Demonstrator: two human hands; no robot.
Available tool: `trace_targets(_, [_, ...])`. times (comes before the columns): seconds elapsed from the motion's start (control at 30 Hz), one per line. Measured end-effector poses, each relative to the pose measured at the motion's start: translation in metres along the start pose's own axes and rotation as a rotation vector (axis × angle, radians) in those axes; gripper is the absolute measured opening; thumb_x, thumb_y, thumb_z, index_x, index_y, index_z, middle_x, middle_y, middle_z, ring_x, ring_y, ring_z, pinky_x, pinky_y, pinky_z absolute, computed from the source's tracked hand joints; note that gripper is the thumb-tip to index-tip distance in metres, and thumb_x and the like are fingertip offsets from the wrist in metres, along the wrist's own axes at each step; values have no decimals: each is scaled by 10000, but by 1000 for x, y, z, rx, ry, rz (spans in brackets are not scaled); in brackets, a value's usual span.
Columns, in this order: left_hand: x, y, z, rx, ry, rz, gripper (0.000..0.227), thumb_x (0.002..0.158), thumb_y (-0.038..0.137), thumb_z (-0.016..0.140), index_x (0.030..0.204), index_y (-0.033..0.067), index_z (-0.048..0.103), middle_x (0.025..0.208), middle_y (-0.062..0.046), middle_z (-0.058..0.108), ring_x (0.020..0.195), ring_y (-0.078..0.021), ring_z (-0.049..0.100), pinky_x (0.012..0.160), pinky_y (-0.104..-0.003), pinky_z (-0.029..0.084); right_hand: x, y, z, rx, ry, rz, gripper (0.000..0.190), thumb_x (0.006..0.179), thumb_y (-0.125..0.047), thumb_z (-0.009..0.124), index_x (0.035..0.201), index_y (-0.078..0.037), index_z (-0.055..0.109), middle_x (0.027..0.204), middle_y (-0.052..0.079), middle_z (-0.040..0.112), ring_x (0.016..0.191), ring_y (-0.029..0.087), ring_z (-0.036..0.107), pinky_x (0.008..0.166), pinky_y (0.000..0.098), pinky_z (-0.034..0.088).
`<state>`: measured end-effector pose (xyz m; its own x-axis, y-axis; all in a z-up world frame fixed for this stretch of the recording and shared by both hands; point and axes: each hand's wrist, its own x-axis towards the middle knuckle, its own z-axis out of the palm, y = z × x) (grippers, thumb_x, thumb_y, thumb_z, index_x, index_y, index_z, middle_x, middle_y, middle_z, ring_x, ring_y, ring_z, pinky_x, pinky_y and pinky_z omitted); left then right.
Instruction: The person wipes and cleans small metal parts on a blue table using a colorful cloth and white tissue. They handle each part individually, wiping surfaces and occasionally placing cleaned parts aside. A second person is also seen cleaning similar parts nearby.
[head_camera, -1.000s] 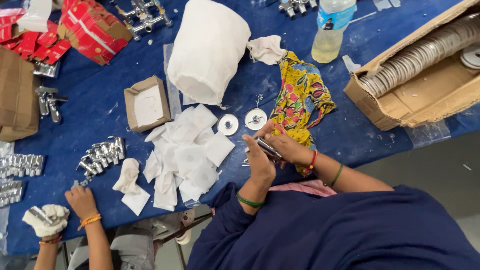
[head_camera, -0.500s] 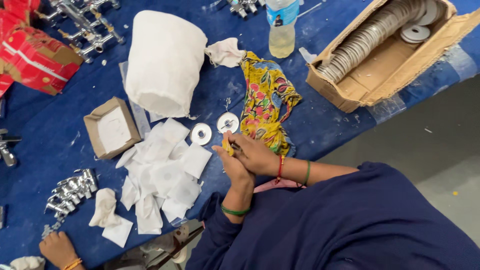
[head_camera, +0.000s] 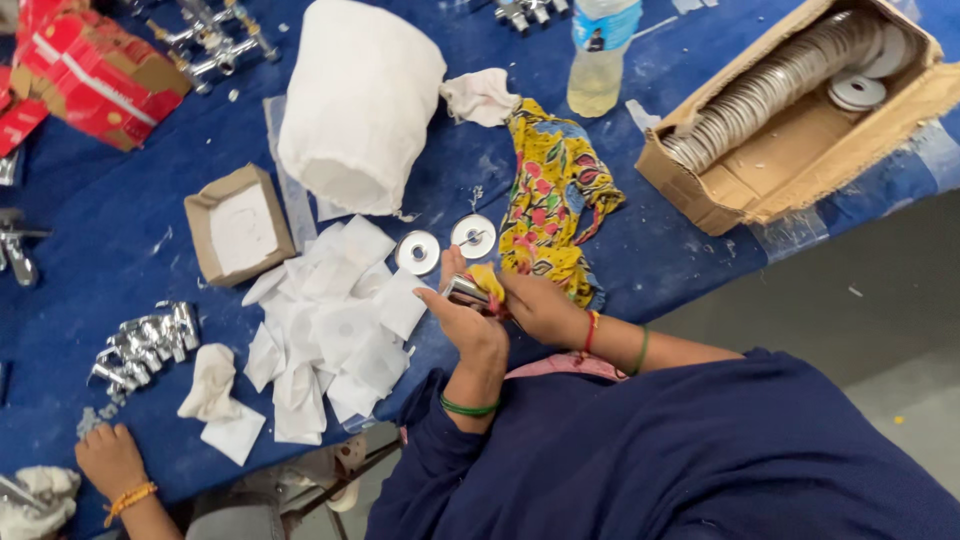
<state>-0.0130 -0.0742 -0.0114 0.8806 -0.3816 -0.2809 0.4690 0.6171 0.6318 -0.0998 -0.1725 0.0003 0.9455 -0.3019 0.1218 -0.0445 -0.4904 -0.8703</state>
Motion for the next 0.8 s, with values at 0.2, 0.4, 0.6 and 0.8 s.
trace_targets(0.2, [16,30,-7,-86,150,44,904,987,695,199,1560,10,346,1572,-150,465,1425,-342,462,1164,-434,354,-10,-4,-28,-237,-36,1,80,919,-147,661,950,-107,723,871,104,742,833,287,731,737,412,554])
trace_targets(0.4, [-9,13,9,-76,-120,42,856,1042,649,217,1581,-4,345,1557,-161,478,1439,-293,455,1224,-396,313,7,-42,-21,26,97,-454,338,951,-141,662,1262,-21,610,1263,216,574,1189,372,556,1051,426,417])
trace_targets(0.6, [-29,22,13,90,-130,185,833,1097,622,230,1638,6,373,1330,-72,505,1098,-104,514,976,-245,435,12,-64,12,86,50,-258,484,1026,-194,525,1462,13,482,1331,246,601,1236,405,585,1056,430,439])
trace_targets(0.8, [-33,33,14,268,-60,193,863,1001,686,215,1550,53,420,1475,1,576,676,-21,387,586,-135,328,5,-33,14,-179,-41,-34,300,1042,-317,559,1084,-37,658,893,186,705,845,385,675,707,476,486])
